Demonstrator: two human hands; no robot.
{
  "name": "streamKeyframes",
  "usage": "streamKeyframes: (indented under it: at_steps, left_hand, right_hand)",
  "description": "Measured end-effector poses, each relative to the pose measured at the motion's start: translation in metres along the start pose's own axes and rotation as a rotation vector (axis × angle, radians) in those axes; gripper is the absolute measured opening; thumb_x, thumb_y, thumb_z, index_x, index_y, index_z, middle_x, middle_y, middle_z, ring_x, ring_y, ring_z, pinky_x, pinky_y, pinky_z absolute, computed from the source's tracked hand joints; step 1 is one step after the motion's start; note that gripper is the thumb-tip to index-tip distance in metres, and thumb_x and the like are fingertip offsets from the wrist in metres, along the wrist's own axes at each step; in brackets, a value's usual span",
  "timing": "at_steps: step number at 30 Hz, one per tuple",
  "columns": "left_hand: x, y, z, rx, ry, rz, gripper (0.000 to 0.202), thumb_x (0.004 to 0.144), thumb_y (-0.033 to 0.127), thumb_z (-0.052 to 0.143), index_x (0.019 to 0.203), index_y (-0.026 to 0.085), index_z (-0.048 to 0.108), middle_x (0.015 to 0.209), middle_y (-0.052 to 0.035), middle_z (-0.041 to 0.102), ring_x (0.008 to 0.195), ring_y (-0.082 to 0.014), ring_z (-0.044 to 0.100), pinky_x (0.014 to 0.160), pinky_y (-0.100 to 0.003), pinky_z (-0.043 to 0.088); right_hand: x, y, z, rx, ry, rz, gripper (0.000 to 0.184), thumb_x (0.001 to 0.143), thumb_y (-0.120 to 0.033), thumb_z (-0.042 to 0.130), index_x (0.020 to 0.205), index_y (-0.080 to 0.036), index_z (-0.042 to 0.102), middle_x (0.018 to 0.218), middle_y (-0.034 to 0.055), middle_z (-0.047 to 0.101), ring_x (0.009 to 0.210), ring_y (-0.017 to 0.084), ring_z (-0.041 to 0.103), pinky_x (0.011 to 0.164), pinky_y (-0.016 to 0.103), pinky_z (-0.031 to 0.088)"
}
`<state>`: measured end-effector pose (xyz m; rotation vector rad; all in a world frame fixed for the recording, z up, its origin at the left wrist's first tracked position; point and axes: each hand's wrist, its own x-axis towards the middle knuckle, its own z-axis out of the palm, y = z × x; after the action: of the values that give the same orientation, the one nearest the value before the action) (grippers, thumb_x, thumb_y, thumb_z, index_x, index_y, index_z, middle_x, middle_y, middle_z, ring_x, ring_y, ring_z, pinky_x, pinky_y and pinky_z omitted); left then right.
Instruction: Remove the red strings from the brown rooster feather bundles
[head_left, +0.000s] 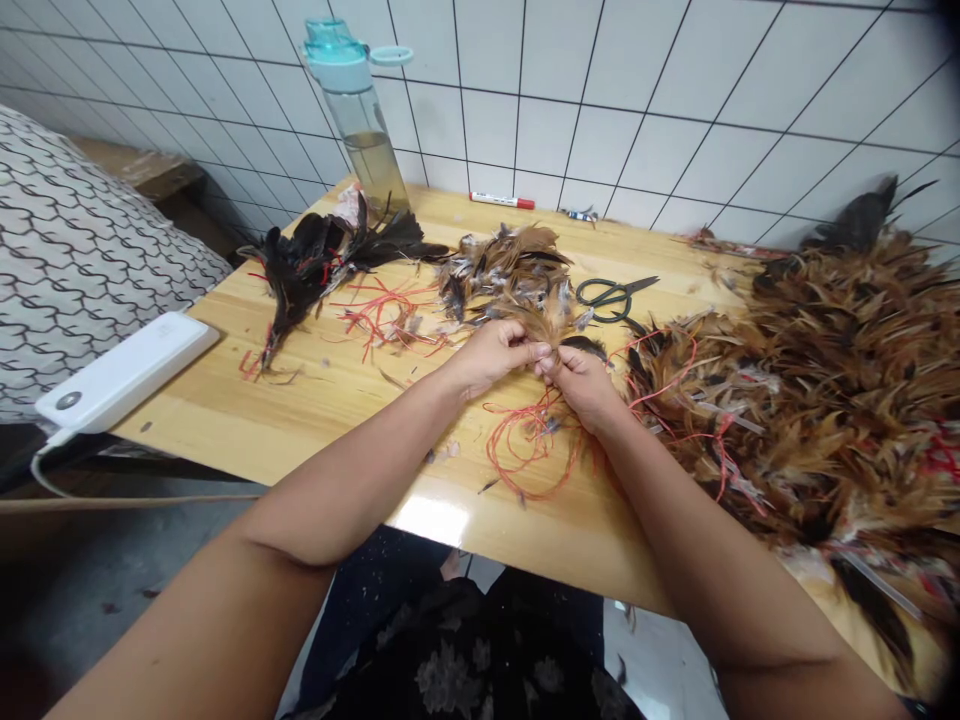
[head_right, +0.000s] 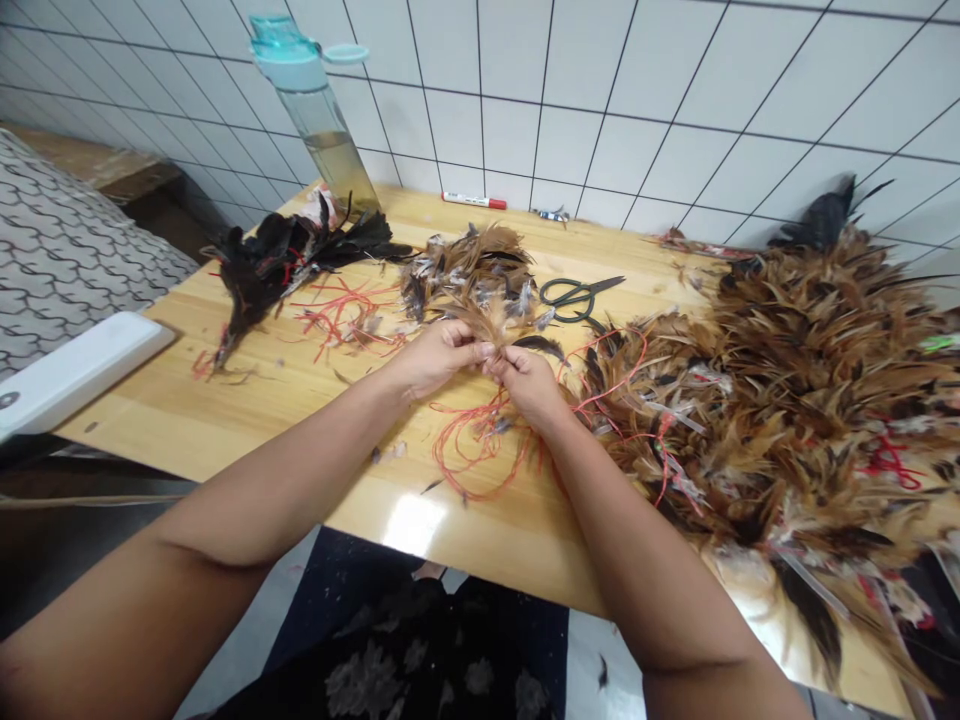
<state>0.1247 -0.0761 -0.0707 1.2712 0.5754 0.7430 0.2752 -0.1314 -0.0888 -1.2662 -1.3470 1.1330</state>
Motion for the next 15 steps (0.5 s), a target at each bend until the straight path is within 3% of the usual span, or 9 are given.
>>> streamKeyframes:
  at_steps: [7,15]
  left_hand:
    - [0.0008,0.0005,-0.0027,-0.053,0.008,0.015,0.042,0.062,0.042,0.086,0.074,0.011,0.06,0.065,-0.0013,0.065,0.06,-0.008,0.058,0.058,-0.02,0.042]
    - [0.0005,0.0002,-0.0005,0.023,0.067,-0.001,0.028,0.071,0.029,0.079,0.074,0.011,0.058,0.065,-0.001,0.064,0.056,-0.0067,0.054,0.055,-0.02,0.04]
  right_hand:
    - [-0.0017,-0.0029,-0.0006,0.042,0.057,0.041,0.038,0.076,-0.056,0.06,0.067,-0.019,0.059,0.062,-0.0017,0.048,0.059,0.011,0.04,0.06,0.027,0.035]
    - [-0.0015,-0.0042,-0.0003,0.075,0.079,0.06,0.036,0.074,-0.055,0.061,0.067,-0.02,0.058,0.061,-0.0022,0.047,0.058,0.011,0.038,0.058,0.027,0.033]
